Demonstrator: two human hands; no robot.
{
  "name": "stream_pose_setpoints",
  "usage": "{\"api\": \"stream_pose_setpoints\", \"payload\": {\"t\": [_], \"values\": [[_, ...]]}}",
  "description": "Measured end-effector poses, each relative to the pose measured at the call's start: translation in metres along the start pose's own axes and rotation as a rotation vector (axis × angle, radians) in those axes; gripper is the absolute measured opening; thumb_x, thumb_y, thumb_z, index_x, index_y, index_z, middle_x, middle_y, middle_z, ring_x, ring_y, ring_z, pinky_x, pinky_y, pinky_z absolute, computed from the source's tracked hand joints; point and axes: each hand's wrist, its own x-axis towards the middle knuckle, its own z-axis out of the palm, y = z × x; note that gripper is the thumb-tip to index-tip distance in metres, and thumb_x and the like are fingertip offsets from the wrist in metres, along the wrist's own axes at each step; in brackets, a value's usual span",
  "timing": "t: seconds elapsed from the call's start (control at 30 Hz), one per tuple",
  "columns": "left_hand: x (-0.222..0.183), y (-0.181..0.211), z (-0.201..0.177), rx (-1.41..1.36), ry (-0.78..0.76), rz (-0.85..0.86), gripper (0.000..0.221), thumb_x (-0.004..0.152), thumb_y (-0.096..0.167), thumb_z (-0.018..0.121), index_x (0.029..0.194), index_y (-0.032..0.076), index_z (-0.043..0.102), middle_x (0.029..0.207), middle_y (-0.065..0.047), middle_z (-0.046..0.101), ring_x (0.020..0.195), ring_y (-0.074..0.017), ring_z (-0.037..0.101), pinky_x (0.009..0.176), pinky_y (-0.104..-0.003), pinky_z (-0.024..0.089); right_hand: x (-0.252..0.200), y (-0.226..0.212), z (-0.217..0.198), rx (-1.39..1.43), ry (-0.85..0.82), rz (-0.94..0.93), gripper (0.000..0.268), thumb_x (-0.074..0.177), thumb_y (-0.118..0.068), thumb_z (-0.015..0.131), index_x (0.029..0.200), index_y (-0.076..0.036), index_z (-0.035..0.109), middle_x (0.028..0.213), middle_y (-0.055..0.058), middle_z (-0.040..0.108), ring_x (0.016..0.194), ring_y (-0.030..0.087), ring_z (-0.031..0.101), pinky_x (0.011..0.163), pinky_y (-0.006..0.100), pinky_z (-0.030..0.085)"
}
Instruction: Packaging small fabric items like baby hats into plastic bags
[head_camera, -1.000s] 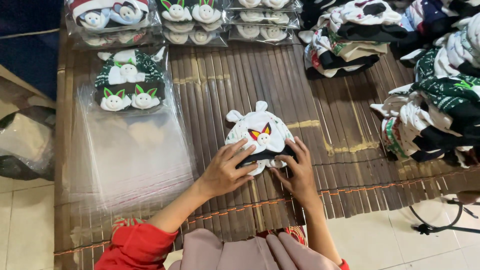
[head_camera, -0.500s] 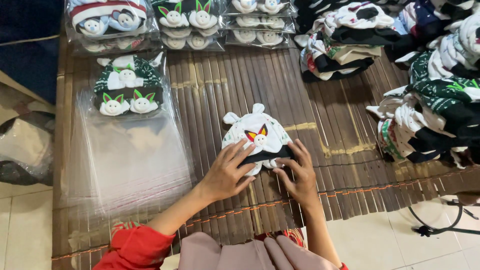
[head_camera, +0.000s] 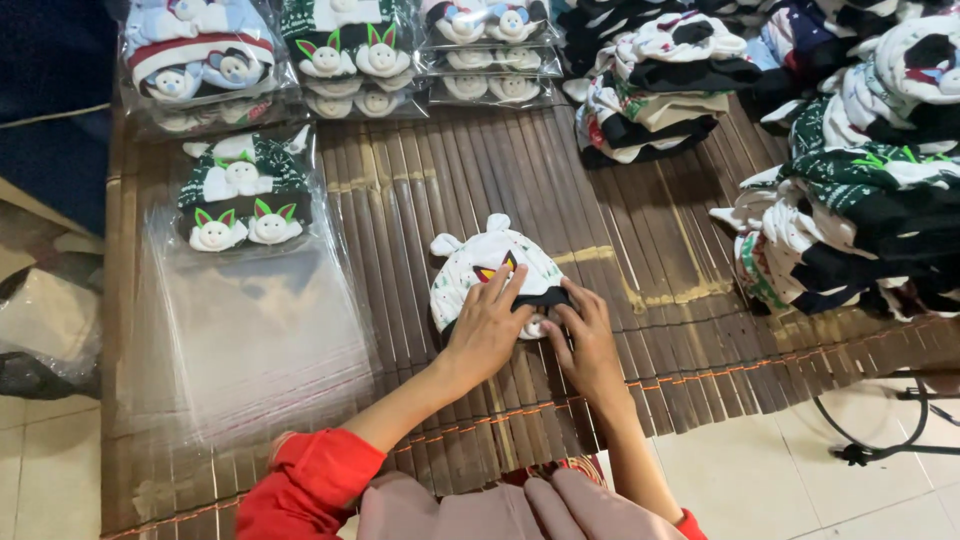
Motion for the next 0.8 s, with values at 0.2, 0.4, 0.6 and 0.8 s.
{"api": "stream_pose_setpoints", "payload": {"t": [0.2,0.4,0.6,0.8], "values": [[0.004,-0.001,0.007,0.08,0.092,0.031,0.009,0.091,0.013,0.069,0.098,0.009,0.068,0.134,-0.023,0.059,0.126,-0.0424,0.055,0.073,-0.041,0.048,0.005,-0.001,0.005,-0.157,-0.032,0.091,0.013,0.091,-0.024,0.075,0.097,-0.015,0.069,0.132,0.008,0.064,0.121,0.032,0.06,0.102,0.045,0.05],[0.004,0.001,0.001,0.087,0.147,0.045,0.01,0.09,0.011,0.07,0.094,0.006,0.062,0.131,-0.021,0.059,0.124,-0.0405,0.056,0.07,-0.04,0.049,0.008,0.006,0.009,-0.178,-0.114,0.157,0.02,0.085,-0.022,0.079,0.096,-0.012,0.065,0.126,0.007,0.063,0.12,0.03,0.058,0.098,0.044,0.05],[0.002,0.005,-0.015,0.082,0.354,0.124,0.01,0.092,0.012,0.069,0.086,0.009,0.061,0.126,-0.014,0.065,0.125,-0.0361,0.059,0.087,-0.042,0.048,0.012,0.004,0.003,0.025,-0.106,0.138,0.019,0.081,-0.013,0.08,0.09,-0.01,0.063,0.124,0.01,0.06,0.123,0.036,0.053,0.105,0.047,0.043],[-0.004,0.002,-0.004,0.043,0.4,0.213,0.014,0.097,0.011,0.067,0.084,0.011,0.062,0.111,-0.009,0.066,0.112,-0.0292,0.062,0.078,-0.035,0.047,0.005,0.004,0.006,0.037,0.139,-0.086,0.015,0.083,-0.009,0.082,0.09,-0.019,0.072,0.112,0.001,0.069,0.113,0.028,0.062,0.099,0.04,0.049]]}}
